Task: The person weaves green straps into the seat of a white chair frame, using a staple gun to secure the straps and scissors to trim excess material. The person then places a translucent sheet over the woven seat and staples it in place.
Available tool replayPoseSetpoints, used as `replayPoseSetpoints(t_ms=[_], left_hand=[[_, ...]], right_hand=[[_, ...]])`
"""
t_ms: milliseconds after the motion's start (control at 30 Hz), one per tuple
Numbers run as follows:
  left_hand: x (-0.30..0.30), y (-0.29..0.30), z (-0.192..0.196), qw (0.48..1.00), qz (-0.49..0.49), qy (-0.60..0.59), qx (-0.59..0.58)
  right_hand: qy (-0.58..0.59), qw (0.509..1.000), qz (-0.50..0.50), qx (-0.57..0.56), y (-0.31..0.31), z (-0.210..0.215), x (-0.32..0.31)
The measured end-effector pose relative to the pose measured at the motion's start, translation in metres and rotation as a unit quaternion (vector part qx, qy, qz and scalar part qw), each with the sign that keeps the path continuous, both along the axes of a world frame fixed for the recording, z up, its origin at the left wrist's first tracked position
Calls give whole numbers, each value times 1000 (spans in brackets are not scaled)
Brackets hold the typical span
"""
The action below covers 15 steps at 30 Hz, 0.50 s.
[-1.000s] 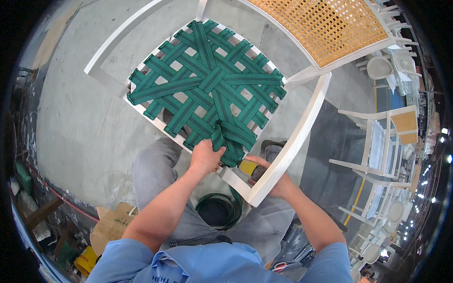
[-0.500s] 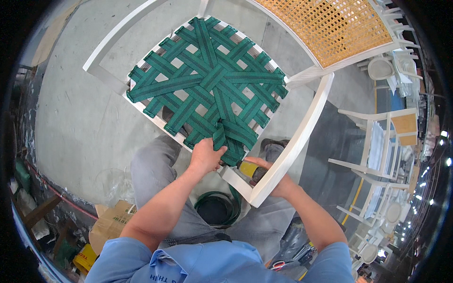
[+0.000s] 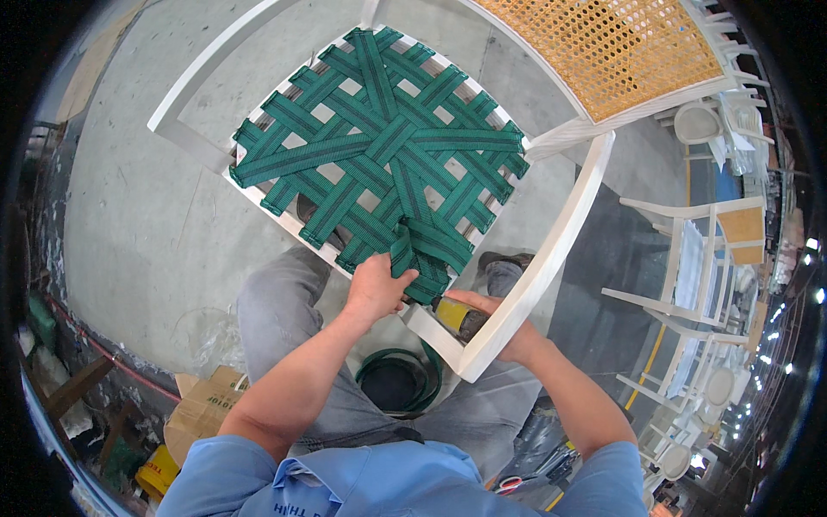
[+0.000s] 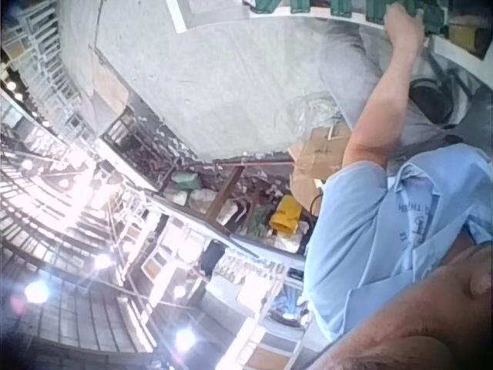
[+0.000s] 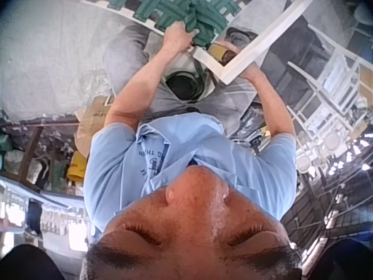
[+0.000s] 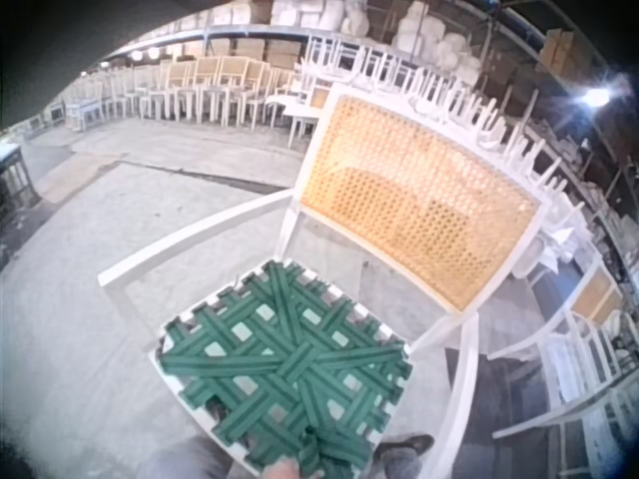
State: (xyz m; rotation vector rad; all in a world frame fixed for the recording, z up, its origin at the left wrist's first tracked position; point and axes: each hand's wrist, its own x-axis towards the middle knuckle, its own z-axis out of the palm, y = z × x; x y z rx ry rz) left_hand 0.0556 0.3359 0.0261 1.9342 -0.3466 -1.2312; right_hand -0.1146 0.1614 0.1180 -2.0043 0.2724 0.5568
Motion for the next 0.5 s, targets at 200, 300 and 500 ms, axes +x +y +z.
replayPoseSetpoints(t_ms=[200,300,500], left_hand=[[0,1,4,1000,5,10,-9],[0,-1,8,999,5,34,6],[-1,5,9,1000,-8,5,6]], right_hand=[[24,999,-20,37,2,-2,3],[31,999,-12,19,2,2,7],[22,999,-20,15,-3,-1,-8]])
